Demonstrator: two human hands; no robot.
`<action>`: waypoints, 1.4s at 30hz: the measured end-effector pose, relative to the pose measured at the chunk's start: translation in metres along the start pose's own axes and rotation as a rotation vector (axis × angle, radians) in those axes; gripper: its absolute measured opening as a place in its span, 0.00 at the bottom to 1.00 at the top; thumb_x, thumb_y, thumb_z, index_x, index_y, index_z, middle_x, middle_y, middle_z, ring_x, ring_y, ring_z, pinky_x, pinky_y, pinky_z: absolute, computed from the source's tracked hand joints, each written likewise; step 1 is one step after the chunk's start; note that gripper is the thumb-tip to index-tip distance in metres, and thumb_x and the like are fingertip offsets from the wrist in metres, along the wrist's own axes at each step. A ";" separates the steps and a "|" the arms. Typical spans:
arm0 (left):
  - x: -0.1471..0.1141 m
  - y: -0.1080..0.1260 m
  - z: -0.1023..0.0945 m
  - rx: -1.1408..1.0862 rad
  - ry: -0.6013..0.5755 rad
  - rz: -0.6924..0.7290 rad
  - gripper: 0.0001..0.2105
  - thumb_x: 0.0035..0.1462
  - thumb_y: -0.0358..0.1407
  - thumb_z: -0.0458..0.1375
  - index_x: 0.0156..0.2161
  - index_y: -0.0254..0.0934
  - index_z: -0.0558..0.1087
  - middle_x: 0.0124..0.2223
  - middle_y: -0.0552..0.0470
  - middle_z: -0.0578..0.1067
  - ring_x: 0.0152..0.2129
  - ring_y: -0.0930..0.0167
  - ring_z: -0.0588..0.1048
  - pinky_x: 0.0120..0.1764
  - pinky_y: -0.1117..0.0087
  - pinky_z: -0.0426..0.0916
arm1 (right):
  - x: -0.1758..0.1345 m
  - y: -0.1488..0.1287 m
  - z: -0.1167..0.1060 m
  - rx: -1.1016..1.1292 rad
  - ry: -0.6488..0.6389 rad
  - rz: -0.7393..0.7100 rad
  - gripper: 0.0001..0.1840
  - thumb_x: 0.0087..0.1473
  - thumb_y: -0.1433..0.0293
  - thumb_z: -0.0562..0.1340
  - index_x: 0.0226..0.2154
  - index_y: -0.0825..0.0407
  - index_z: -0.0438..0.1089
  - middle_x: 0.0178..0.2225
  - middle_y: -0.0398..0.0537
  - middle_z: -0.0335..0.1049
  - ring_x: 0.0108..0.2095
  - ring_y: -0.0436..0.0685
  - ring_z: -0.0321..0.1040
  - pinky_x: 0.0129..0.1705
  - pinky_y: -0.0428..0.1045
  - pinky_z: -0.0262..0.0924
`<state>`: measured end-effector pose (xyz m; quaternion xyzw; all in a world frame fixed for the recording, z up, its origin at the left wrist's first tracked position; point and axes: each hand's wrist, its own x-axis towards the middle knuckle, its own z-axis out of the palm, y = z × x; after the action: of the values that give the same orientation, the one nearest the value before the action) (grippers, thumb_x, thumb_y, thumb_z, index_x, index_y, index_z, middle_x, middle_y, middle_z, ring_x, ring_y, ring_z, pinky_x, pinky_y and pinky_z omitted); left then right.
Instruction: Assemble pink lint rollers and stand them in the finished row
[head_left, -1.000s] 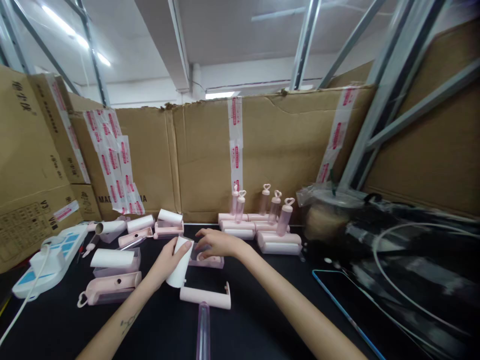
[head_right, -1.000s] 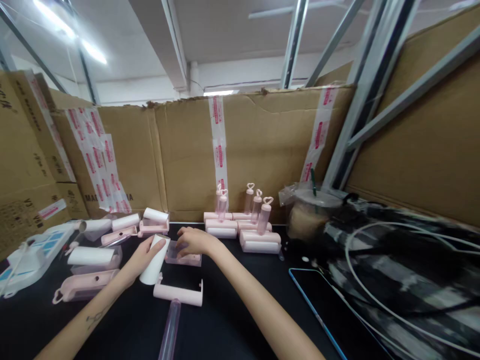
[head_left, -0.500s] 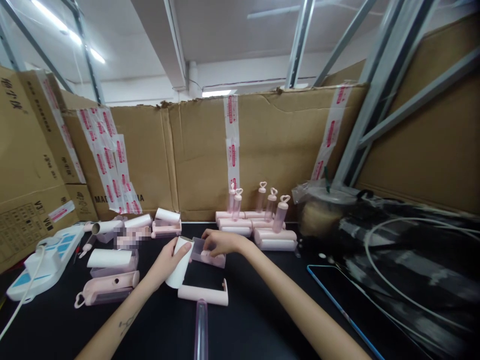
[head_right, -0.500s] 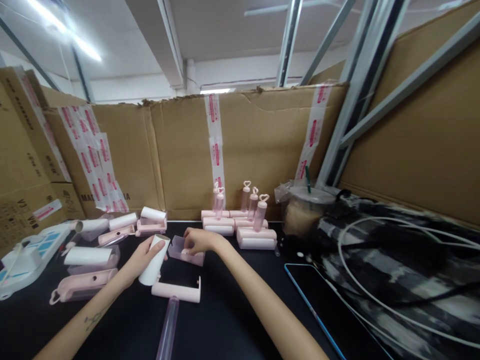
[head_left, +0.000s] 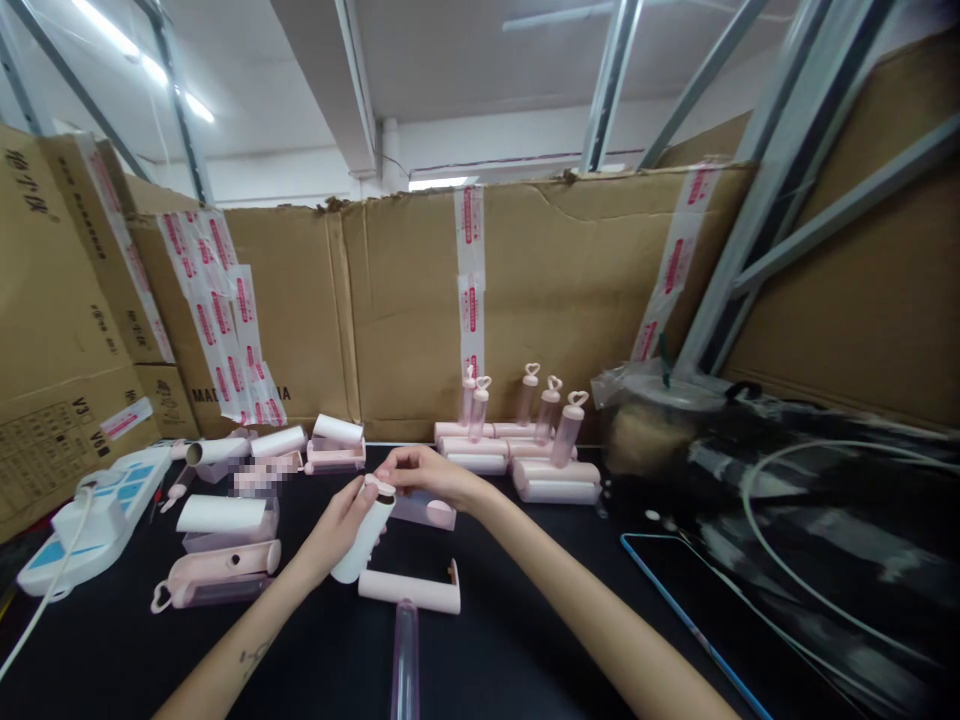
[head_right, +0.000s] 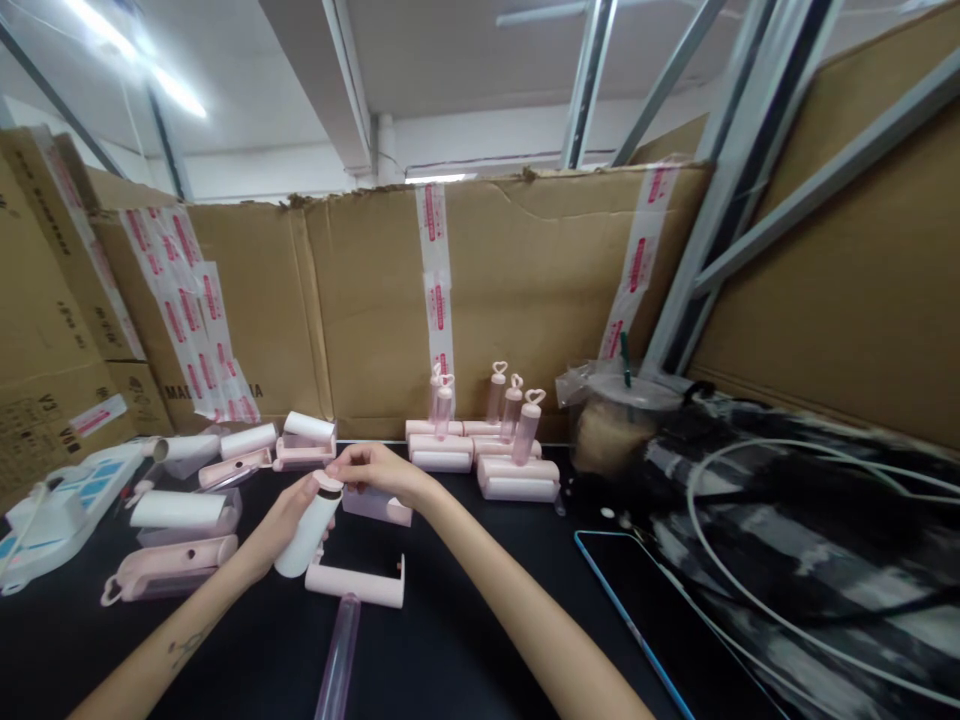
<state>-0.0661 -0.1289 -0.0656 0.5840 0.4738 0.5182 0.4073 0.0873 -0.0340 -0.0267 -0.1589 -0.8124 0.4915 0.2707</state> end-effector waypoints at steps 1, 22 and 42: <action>-0.001 0.001 0.000 -0.007 0.021 -0.008 0.26 0.50 0.57 0.48 0.39 0.34 0.66 0.21 0.54 0.71 0.15 0.74 0.69 0.18 0.75 0.63 | 0.000 -0.001 0.003 0.020 -0.011 0.005 0.20 0.44 0.54 0.63 0.27 0.56 0.68 0.25 0.43 0.67 0.23 0.46 0.62 0.24 0.41 0.57; -0.005 0.018 -0.006 -0.570 0.149 -0.118 0.23 0.52 0.52 0.47 0.31 0.32 0.70 0.20 0.55 0.69 0.15 0.76 0.67 0.20 0.75 0.64 | -0.012 0.007 -0.037 -0.653 -0.060 0.034 0.07 0.35 0.77 0.69 0.23 0.52 0.74 0.44 0.52 0.64 0.50 0.67 0.55 0.54 0.62 0.45; 0.015 -0.005 -0.017 -1.183 0.247 -0.146 0.14 0.60 0.39 0.47 0.40 0.32 0.70 0.34 0.45 0.76 0.33 0.64 0.75 0.40 0.62 0.69 | -0.003 -0.010 0.013 -0.220 0.011 -0.187 0.18 0.44 0.57 0.65 0.30 0.53 0.65 0.28 0.42 0.67 0.28 0.50 0.66 0.31 0.45 0.61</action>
<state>-0.0831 -0.1133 -0.0650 0.1602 0.1880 0.7281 0.6394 0.0816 -0.0496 -0.0236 -0.1141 -0.8710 0.3713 0.3008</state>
